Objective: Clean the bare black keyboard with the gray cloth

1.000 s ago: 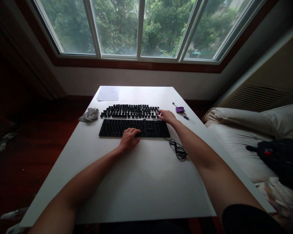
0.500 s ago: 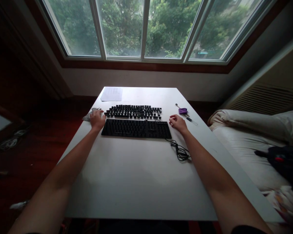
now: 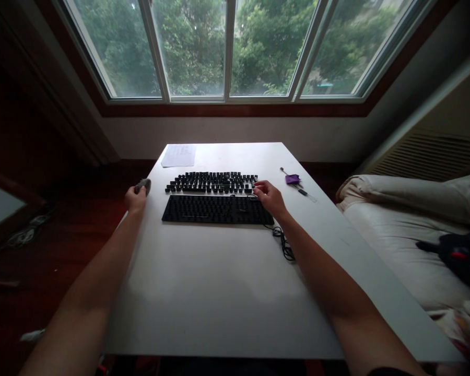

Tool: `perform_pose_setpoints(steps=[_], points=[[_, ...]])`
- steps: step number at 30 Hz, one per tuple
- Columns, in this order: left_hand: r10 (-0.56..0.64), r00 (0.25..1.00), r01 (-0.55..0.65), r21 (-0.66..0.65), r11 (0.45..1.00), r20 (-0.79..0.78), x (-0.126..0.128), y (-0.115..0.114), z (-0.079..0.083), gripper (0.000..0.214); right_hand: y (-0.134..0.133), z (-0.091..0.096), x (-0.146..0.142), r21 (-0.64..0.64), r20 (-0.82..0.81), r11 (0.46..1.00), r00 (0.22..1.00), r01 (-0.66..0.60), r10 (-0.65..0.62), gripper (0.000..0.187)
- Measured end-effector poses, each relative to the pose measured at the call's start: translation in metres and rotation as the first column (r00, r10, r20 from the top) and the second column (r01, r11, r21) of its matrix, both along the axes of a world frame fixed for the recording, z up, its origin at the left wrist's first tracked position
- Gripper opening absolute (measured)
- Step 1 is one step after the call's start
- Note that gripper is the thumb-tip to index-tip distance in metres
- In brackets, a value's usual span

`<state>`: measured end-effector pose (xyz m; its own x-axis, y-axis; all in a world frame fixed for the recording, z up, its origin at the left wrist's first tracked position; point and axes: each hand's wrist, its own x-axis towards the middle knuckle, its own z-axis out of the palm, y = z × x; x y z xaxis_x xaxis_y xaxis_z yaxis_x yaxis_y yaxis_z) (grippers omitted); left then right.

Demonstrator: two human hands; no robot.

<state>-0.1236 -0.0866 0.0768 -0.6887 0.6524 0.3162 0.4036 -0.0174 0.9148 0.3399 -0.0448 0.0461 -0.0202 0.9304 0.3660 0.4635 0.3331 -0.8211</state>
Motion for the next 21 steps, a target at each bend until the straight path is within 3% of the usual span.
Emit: perform_pose_setpoints(steps=[2, 4, 7, 9, 11, 14, 17, 21], points=[[0.071, 0.997, -0.072, 0.056, 0.996, 0.018, 0.007, -0.002, 0.007, 0.012, -0.011, 0.007, -0.018, 0.024, 0.013, 0.998, 0.998, -0.063, 0.063, 0.029], [0.044, 0.999, -0.042, 0.129, 0.991, -0.011, 0.018, -0.007, 0.012, 0.013, -0.024, 0.015, -0.038, 0.028, 0.015, 0.989, 0.989, -0.146, 0.145, 0.027], [-0.137, 0.982, 0.165, 0.229, 0.959, -0.133, 0.045, -0.024, 0.022, 0.019, -0.046, 0.028, -0.07, 0.015, 0.025, 0.926, 0.926, -0.378, 0.377, 0.027], [-0.273, 0.937, 0.319, 0.213, 0.924, -0.218, 0.07, -0.04, 0.029, 0.024, -0.06, 0.036, -0.091, 0.011, -0.003, 0.843, 0.843, -0.538, 0.538, 0.033], [-0.393, 0.887, 0.44, 0.187, 0.878, -0.24, 0.095, -0.055, 0.036, 0.026, -0.071, 0.04, -0.11, -0.007, -0.062, 0.804, 0.803, -0.595, 0.593, 0.04], [-0.493, 0.851, 0.523, 0.223, 0.822, -0.18, 0.124, -0.065, 0.039, 0.029, -0.082, 0.041, -0.129, -0.141, -0.222, 0.777, 0.784, -0.614, 0.579, 0.057], [-0.559, 0.828, 0.548, 0.279, 0.789, -0.045, 0.141, -0.063, 0.036, 0.033, -0.085, 0.035, -0.135, -0.289, -0.389, 0.746, 0.785, -0.6, 0.481, 0.074], [-0.63, 0.765, 0.567, 0.325, 0.757, 0.132, 0.156, -0.056, 0.033, 0.038, -0.083, 0.026, -0.125, -0.277, -0.505, 0.778, 0.775, -0.563, 0.381, 0.079]])
